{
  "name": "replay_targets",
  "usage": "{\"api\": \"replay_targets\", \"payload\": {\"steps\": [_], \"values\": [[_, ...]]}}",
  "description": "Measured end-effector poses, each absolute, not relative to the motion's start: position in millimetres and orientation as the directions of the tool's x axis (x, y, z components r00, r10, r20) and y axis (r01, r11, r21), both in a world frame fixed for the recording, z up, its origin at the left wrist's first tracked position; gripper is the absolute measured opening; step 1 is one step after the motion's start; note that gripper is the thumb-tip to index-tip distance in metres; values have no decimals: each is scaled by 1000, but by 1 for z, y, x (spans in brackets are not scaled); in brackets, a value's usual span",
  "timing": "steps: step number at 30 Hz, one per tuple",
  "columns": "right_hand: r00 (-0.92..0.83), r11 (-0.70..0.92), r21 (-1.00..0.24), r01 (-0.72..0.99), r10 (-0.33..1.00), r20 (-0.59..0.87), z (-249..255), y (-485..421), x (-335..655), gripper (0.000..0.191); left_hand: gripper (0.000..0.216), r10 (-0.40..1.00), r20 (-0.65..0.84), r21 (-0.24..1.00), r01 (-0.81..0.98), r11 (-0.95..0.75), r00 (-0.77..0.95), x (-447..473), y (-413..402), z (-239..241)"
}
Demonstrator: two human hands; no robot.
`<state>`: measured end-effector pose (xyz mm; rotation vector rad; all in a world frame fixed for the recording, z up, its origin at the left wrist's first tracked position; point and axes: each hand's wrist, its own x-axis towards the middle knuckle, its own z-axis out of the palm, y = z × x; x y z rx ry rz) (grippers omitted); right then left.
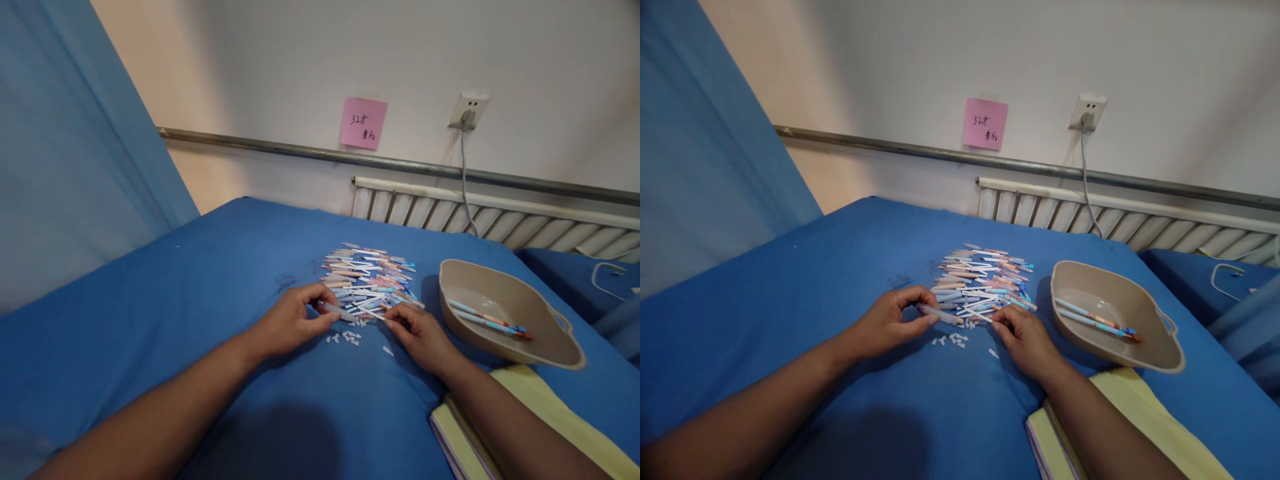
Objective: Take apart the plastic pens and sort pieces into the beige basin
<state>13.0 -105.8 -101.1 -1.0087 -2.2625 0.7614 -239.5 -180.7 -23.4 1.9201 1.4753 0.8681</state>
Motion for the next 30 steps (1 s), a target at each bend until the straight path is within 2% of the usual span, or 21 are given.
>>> {"api": "replay_targets", "payload": {"steps": [5, 9, 11, 15, 19, 21, 25, 30], "values": [[-572, 561, -675, 479, 783, 245, -101, -107, 12, 13, 17, 971, 136, 765, 602, -228, 194, -237, -183, -23], [-584, 580, -658, 479, 771, 255, -100, -106, 14, 14, 18, 969, 118, 721, 652, -234, 217, -245, -180, -20], [-599, 599, -641, 480, 758, 260, -99, -106, 15, 14, 16, 973, 67, 656, 725, -210, 221, -255, -176, -20], [-650, 643, -596, 480, 717, 250, -96, -108, 16, 15, 16, 980, -42, 452, 879, -155, 194, -278, -166, -27], [-704, 703, -521, 484, 666, 245, -92, -111, 16, 17, 15, 965, -148, 277, 946, -168, 215, -287, -163, -34], [-706, 718, -492, 492, 660, 257, -91, -111, 16, 18, 15, 961, -138, 223, 953, -206, 240, -284, -165, -34], [-696, 726, -468, 503, 662, 279, -92, -109, 17, 18, 15, 940, -16, 245, 913, -326, 340, -267, -171, -32], [-674, 707, -477, 523, 685, 276, -97, -106, 16, 18, 10, 922, 24, 314, 873, -374, 387, -247, -174, -41]]}}
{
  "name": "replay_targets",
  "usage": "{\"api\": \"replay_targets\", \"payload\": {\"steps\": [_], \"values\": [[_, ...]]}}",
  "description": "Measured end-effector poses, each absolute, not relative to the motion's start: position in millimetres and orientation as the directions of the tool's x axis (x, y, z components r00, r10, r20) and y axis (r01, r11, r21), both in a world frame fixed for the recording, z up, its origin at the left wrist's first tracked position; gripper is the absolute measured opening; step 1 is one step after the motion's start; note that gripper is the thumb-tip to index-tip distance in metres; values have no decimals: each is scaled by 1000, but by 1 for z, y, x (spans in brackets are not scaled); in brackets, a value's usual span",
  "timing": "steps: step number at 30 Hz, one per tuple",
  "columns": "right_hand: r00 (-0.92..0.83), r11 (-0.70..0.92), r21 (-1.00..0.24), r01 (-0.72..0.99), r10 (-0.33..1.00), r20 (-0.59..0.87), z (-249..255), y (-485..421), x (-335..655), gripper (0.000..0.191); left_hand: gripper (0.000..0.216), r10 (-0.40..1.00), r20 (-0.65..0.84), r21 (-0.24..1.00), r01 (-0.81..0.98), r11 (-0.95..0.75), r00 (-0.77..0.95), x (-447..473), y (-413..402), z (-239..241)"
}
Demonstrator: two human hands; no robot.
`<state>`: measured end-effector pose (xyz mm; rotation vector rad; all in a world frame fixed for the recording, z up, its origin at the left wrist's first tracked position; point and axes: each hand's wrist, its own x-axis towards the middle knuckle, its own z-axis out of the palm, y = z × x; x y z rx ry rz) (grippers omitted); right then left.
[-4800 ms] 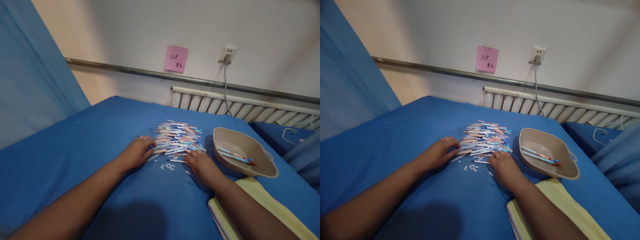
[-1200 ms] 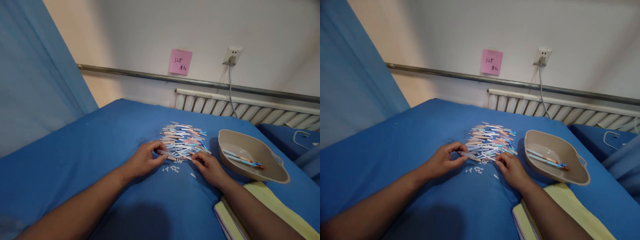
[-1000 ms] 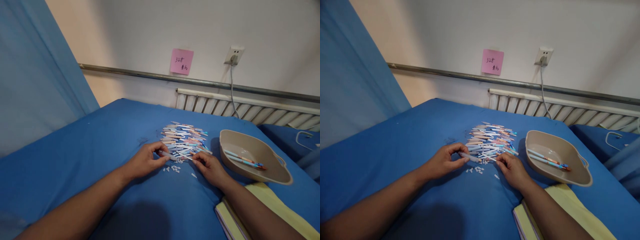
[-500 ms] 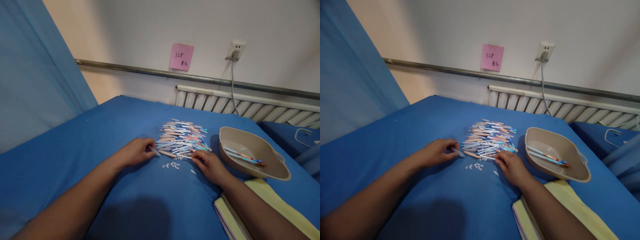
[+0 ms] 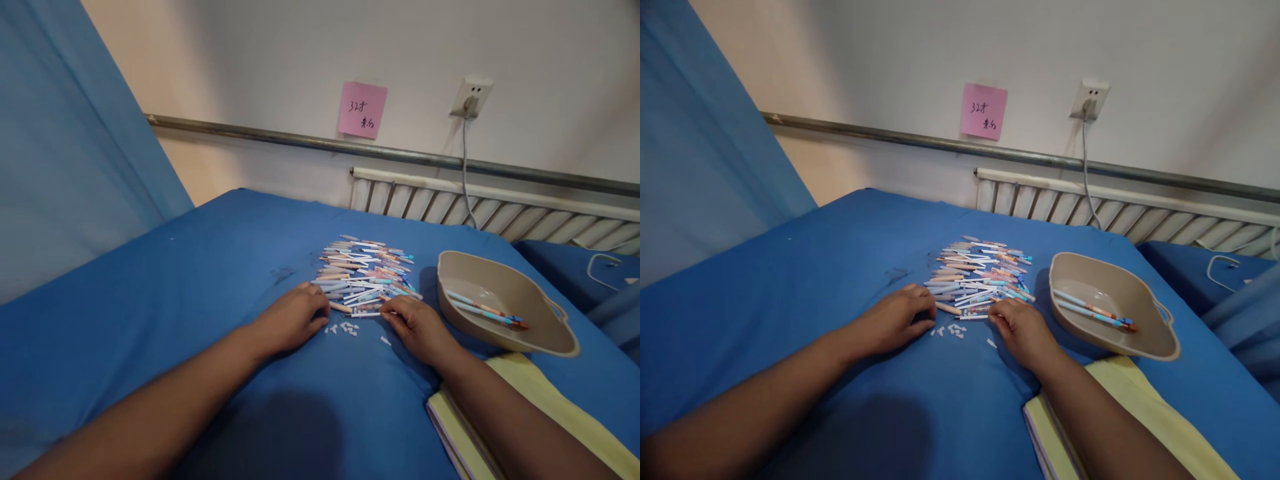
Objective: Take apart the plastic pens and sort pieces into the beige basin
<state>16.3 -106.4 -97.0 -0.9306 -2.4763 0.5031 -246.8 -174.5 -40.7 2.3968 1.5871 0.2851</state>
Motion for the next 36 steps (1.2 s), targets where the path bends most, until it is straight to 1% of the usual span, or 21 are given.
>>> {"api": "replay_targets", "payload": {"steps": [8, 16, 22, 28, 36], "values": [[-674, 696, -518, 498, 686, 274, -99, -105, 14, 16, 10, 917, -3, 341, 863, -374, 399, -242, -172, -50], [-646, 690, -518, 506, 701, 302, -96, -104, 17, 16, 11, 920, -3, 347, 863, -367, 392, -242, -171, -51], [-670, 693, -521, 499, 690, 276, -100, -103, 17, 15, 12, 922, 15, 362, 858, -365, 386, -242, -170, -55], [-671, 697, -533, 479, 683, 289, -101, -103, 15, 13, 11, 924, 2, 354, 864, -359, 383, -240, -170, -53], [-669, 696, -539, 475, 683, 291, -100, -104, 15, 14, 11, 921, 21, 367, 854, -370, 390, -241, -169, -57]]}}
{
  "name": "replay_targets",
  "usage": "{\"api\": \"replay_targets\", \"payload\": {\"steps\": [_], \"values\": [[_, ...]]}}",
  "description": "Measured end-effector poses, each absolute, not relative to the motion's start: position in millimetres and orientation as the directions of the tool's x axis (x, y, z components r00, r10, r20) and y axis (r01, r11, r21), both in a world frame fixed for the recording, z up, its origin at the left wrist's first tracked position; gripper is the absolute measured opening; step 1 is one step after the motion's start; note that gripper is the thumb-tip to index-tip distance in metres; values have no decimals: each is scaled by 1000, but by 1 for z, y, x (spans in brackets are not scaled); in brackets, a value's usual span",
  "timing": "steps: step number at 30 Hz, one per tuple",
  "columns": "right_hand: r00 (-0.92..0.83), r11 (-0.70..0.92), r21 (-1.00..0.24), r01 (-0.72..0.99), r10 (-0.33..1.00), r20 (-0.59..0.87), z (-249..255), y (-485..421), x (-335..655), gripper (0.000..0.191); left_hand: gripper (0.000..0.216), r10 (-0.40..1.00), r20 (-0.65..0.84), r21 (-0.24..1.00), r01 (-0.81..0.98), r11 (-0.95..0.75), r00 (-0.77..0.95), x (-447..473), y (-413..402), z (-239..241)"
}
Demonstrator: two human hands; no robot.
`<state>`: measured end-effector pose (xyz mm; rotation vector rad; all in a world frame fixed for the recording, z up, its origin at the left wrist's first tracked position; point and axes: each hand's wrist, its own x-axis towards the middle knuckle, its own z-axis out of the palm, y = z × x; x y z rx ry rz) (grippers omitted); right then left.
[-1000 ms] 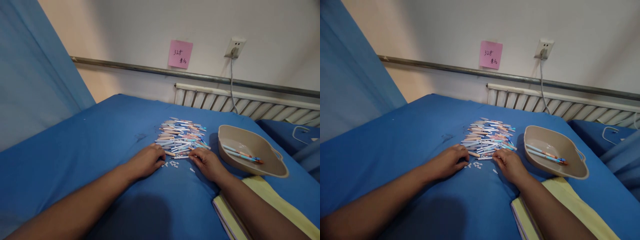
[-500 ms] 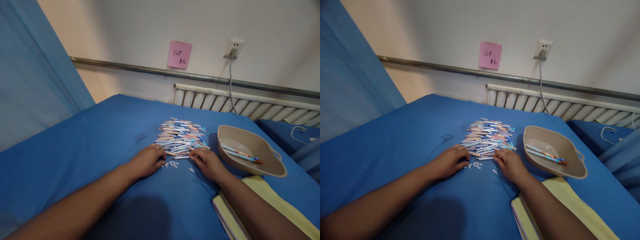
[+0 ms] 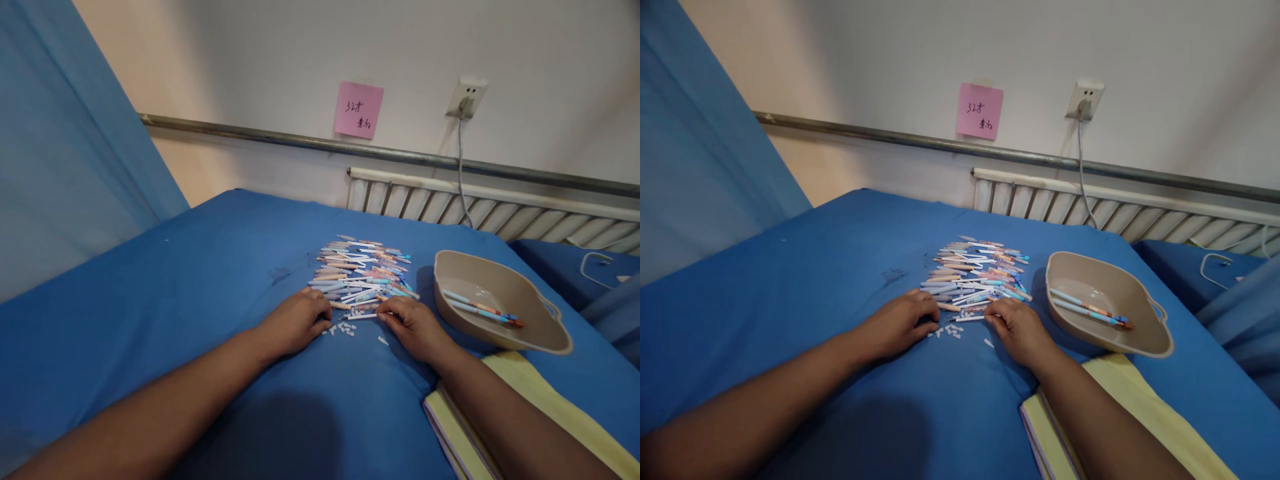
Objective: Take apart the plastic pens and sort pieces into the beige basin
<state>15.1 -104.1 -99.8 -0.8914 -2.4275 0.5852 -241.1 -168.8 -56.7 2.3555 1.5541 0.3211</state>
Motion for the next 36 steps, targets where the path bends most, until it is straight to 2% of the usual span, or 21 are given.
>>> {"api": "replay_targets", "payload": {"steps": [14, 26, 31, 36], "values": [[-667, 698, -574, 429, 673, 319, -99, -107, 11, 13, 13, 899, 52, 358, 832, -423, 434, -238, -167, -59], [-655, 677, -599, 429, 689, 310, -96, -112, 6, 13, 12, 922, 49, 380, 847, -372, 383, -233, -170, -57], [-711, 706, -567, 425, 648, 274, -95, -115, 4, 15, 12, 923, 82, 402, 835, -375, 375, -235, -170, -57], [-683, 688, -556, 466, 680, 268, -92, -118, 2, 13, 14, 915, 114, 448, 802, -396, 388, -236, -169, -55]]}}
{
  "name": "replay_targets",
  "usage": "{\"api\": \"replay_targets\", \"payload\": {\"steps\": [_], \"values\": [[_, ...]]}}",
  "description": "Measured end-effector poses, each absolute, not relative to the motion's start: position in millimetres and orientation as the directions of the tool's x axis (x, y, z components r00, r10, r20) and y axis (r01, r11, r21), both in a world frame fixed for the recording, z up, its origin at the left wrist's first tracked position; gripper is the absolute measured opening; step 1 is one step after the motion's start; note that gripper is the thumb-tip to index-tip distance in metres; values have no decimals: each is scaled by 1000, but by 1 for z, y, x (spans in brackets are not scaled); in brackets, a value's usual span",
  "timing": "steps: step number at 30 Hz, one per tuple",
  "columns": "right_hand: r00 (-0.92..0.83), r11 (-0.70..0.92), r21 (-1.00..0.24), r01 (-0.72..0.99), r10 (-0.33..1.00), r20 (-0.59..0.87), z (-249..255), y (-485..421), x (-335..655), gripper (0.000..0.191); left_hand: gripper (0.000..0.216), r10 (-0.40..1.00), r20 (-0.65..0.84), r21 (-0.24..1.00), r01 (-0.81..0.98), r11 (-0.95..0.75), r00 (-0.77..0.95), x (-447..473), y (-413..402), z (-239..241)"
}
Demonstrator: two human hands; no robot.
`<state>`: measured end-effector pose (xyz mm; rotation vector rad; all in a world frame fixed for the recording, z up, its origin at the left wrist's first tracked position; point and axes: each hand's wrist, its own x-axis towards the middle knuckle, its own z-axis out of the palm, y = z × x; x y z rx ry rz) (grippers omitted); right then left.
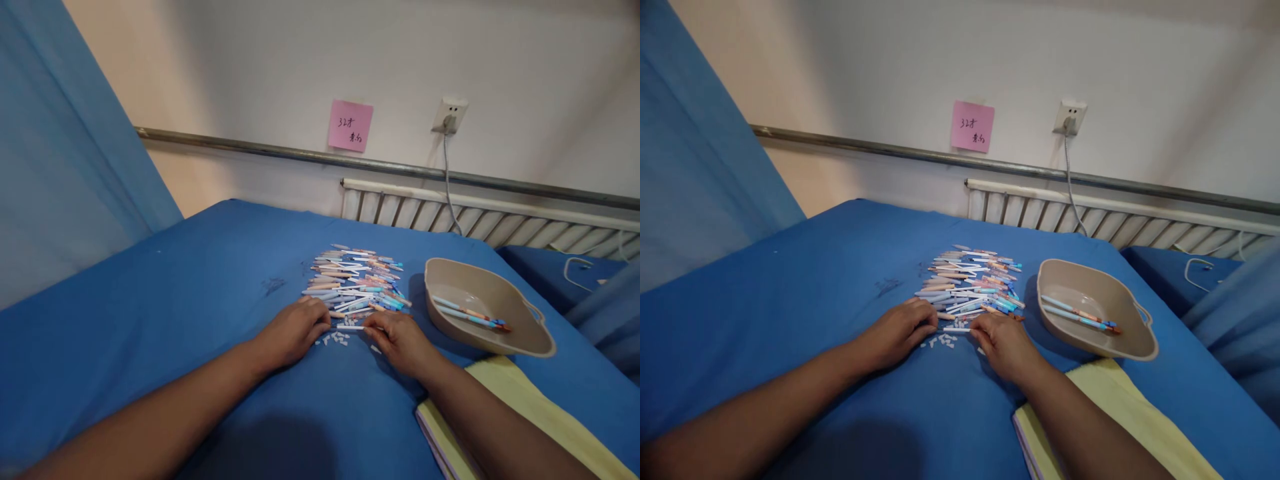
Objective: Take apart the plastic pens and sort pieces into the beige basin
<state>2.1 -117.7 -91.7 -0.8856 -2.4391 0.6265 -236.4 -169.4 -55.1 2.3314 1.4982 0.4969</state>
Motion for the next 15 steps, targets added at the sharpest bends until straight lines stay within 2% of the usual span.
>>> {"api": "replay_targets", "payload": {"steps": [4, 9, 12, 15], "values": [[-656, 670, -590, 451, 697, 290, -92, -118, 2, 13, 17, 899, 172, 555, 714, -427, 403, -237, -168, -53], [-628, 648, -630, 427, 714, 309, -95, -115, 2, 14, 21, 936, 224, 632, 690, -353, 273, -248, -165, -46], [-612, 635, -653, 413, 725, 317, -96, -115, 2, 13, 23, 962, 182, 574, 772, -273, 205, -263, -162, -37], [-600, 624, -666, 408, 733, 320, -96, -114, 4, 13, 24, 985, 44, 442, 881, -171, 170, -279, -160, -30]]}}
